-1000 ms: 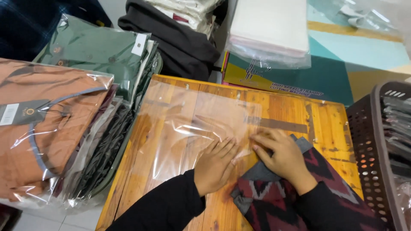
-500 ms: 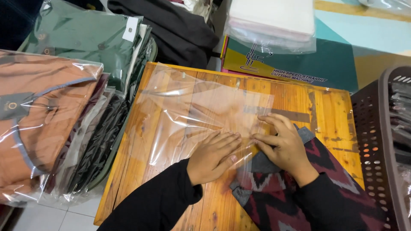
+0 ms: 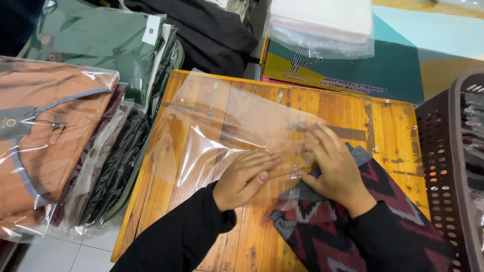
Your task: A person is neatly folding a shirt and packaging it into a clear plastic bag with an adhesive seal.
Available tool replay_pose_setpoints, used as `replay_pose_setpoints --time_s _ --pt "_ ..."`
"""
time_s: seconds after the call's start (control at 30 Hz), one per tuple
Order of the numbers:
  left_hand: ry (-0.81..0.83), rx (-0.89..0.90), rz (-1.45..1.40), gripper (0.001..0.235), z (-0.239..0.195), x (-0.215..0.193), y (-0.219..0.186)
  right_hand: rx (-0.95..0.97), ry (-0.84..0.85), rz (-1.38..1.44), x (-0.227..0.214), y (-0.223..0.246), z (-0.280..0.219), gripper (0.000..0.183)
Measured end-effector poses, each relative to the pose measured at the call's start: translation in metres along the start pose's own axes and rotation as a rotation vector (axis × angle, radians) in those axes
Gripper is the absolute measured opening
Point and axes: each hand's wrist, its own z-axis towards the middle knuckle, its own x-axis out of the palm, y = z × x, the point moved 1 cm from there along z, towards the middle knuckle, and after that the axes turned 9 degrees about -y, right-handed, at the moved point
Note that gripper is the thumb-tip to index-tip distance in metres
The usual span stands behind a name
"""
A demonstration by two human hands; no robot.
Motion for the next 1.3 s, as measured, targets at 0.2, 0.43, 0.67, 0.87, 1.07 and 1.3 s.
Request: replay_pose_setpoints --time_s 0.2,0.43,0.67,0.87,1.07,1.3 --pt "-0.008 0.033 -0.238 0.043 0.008 -0.001 -0.019 -0.216 -0.041 0.021 0.007 0.026 0.009 0.051" --pt "-0.436 0.28 0.224 0.064 0.025 -0.083 -0.037 0.225 -0.307 0.004 0.009 -0.031 -0.03 0.016" --pt "-0.84 0.094 0.242 0.079 -0.005 -0.126 0.051 1.087 -0.661 1.036 -0.004 -0.072 0.009 0.016" --pt "-0.586 -0.169 -0.301 0.074 -0.017 -0.09 0.098 1.639 -0.433 1.437 0.024 -0.09 0.002 0.01" --pt "-0.251 -0.226 0.106 0.088 0.01 -0.05 0.05 1.692 -0.361 1.327 0.04 -0.043 0.011 0.027" --pt "0.207 -0.288 0.713 0.077 0.037 -0.016 0.079 1.663 -0.448 1.292 0.027 -0.033 0.022 0.01"
